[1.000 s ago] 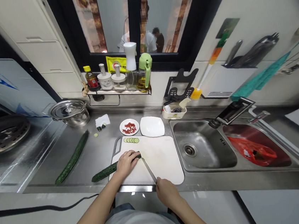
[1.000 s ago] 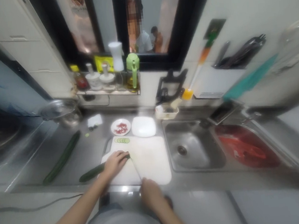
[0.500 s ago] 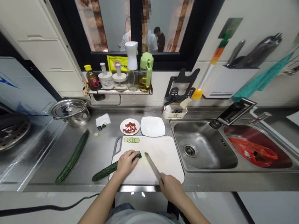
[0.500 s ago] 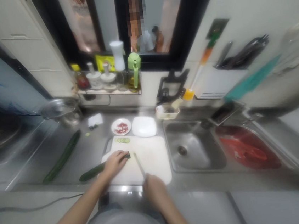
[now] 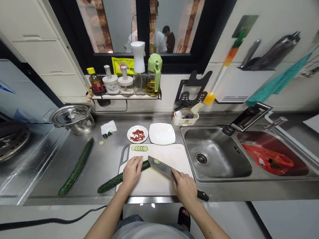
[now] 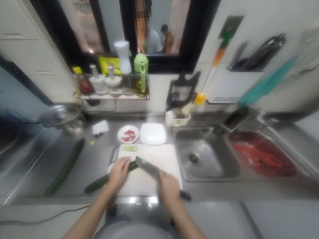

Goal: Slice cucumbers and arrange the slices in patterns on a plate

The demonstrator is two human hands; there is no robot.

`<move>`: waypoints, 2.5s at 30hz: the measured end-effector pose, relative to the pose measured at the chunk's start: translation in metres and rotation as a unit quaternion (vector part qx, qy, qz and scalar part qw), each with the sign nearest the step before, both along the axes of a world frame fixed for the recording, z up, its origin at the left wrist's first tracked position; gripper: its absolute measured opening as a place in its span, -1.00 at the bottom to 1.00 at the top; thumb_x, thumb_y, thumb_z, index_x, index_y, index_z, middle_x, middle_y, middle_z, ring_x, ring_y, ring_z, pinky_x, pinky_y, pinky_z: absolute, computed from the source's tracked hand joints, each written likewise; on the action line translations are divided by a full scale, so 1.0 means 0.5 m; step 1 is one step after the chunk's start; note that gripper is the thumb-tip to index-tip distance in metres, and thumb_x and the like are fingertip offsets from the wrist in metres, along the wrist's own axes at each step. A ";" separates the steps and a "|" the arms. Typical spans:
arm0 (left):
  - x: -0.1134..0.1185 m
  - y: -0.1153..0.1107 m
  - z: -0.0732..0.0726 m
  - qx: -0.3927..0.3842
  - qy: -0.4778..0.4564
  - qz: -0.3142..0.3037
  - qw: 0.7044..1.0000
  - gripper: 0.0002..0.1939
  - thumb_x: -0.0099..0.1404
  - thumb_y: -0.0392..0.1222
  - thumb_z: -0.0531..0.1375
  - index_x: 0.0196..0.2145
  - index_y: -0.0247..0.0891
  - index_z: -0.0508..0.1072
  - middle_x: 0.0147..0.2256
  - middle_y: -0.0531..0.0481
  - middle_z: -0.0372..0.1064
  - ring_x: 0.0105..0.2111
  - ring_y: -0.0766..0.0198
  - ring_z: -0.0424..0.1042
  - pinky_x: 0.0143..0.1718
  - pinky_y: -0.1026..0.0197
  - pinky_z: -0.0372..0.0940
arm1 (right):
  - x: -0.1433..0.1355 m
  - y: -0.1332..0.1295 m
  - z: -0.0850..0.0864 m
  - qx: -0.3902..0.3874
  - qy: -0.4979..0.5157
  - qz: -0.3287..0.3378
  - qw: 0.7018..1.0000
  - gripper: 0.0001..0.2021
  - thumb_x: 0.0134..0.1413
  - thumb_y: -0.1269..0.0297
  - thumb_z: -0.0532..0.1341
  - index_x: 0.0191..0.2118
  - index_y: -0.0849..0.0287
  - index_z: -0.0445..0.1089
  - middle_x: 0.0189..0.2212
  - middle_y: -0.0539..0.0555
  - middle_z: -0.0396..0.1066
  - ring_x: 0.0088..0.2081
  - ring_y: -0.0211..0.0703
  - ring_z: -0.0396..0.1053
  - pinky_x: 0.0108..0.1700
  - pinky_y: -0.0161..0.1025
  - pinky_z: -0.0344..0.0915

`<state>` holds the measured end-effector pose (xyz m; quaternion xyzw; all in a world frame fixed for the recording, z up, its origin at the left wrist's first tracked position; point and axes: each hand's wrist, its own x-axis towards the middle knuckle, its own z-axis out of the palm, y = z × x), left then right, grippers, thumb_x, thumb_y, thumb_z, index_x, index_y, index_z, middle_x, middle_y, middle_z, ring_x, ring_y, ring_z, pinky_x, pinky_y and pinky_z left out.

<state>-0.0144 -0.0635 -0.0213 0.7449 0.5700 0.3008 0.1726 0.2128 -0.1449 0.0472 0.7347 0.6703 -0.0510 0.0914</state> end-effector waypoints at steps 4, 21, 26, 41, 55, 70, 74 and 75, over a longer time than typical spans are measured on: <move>0.006 0.016 0.044 -0.019 -0.038 -0.041 0.998 -0.63 0.35 -0.01 0.04 0.03 -0.13 0.41 0.00 -0.06 0.37 0.00 0.15 0.34 0.06 0.09 0.24 | 0.010 -0.001 -0.008 0.051 -0.014 0.030 0.998 -0.53 0.12 0.42 0.13 0.17 0.06 0.25 -0.23 0.13 0.44 -0.19 -0.08 0.34 -0.20 -0.20 0.08; 0.042 0.034 0.084 -0.106 -0.070 -0.155 0.980 -0.75 0.20 -0.02 0.21 -0.20 -0.13 0.54 -0.11 -0.04 0.43 -0.08 0.17 0.37 0.01 0.16 0.22 | 0.034 -0.002 -0.033 0.132 -0.016 0.109 0.985 -0.55 0.06 0.37 0.22 0.11 0.08 0.31 -0.36 0.07 0.39 -0.30 -0.13 0.27 -0.26 -0.19 0.04; 0.060 0.038 0.079 -0.107 -0.098 -0.132 0.981 -0.88 0.20 -0.16 0.19 -0.35 -0.18 0.52 -0.25 -0.01 0.45 -0.17 0.21 0.38 -0.07 0.18 0.25 | 0.034 -0.002 -0.042 0.083 -0.001 0.072 0.994 -0.55 0.11 0.40 0.15 0.14 0.06 0.28 -0.30 0.10 0.40 -0.24 -0.11 0.29 -0.22 -0.21 0.05; 0.067 0.164 0.019 -0.192 -0.081 0.077 0.975 -0.87 0.13 -0.25 0.23 -0.33 -0.25 0.54 -0.39 -0.01 0.51 -0.37 0.28 0.43 -0.31 0.28 0.22 | 0.061 -0.002 -0.053 0.038 0.078 -0.047 0.995 -0.54 0.08 0.40 0.13 0.14 0.08 0.29 -0.26 0.07 0.45 -0.18 -0.13 0.34 -0.12 -0.29 0.11; 0.079 0.207 -0.007 -0.152 0.044 0.044 0.986 -0.78 0.21 -0.28 0.14 -0.19 -0.20 0.50 -0.26 -0.08 0.50 -0.23 0.18 0.42 -0.18 0.22 0.20 | 0.056 -0.005 -0.053 0.020 0.083 -0.056 0.995 -0.51 0.06 0.38 0.14 0.15 0.07 0.28 -0.19 0.08 0.46 -0.14 -0.11 0.35 -0.11 -0.27 0.12; 0.079 0.200 0.001 -0.140 0.064 0.040 0.987 -0.76 0.24 -0.23 0.11 -0.19 -0.23 0.54 -0.17 -0.15 0.49 -0.16 0.12 0.43 -0.12 0.18 0.23 | 0.050 0.000 -0.047 0.024 0.095 -0.056 0.994 -0.54 0.08 0.40 0.12 0.13 0.07 0.30 -0.20 0.08 0.46 -0.14 -0.13 0.35 -0.10 -0.28 0.12; 0.058 0.200 0.003 -0.126 -0.029 0.100 0.987 -0.72 0.24 -0.22 0.13 -0.11 -0.22 0.51 -0.17 -0.09 0.51 -0.15 0.17 0.43 -0.10 0.22 0.24 | 0.050 0.002 -0.043 0.021 0.099 -0.061 0.993 -0.55 0.08 0.38 0.12 0.13 0.06 0.31 -0.19 0.07 0.46 -0.13 -0.13 0.35 -0.10 -0.28 0.13; 0.049 0.197 0.005 -0.124 -0.052 0.112 0.985 -0.72 0.24 -0.21 0.13 -0.11 -0.22 0.51 -0.19 -0.08 0.51 -0.18 0.19 0.44 -0.12 0.23 0.25 | 0.050 0.002 -0.043 0.020 0.100 -0.063 0.993 -0.55 0.08 0.38 0.12 0.13 0.06 0.31 -0.18 0.07 0.47 -0.14 -0.13 0.35 -0.10 -0.28 0.13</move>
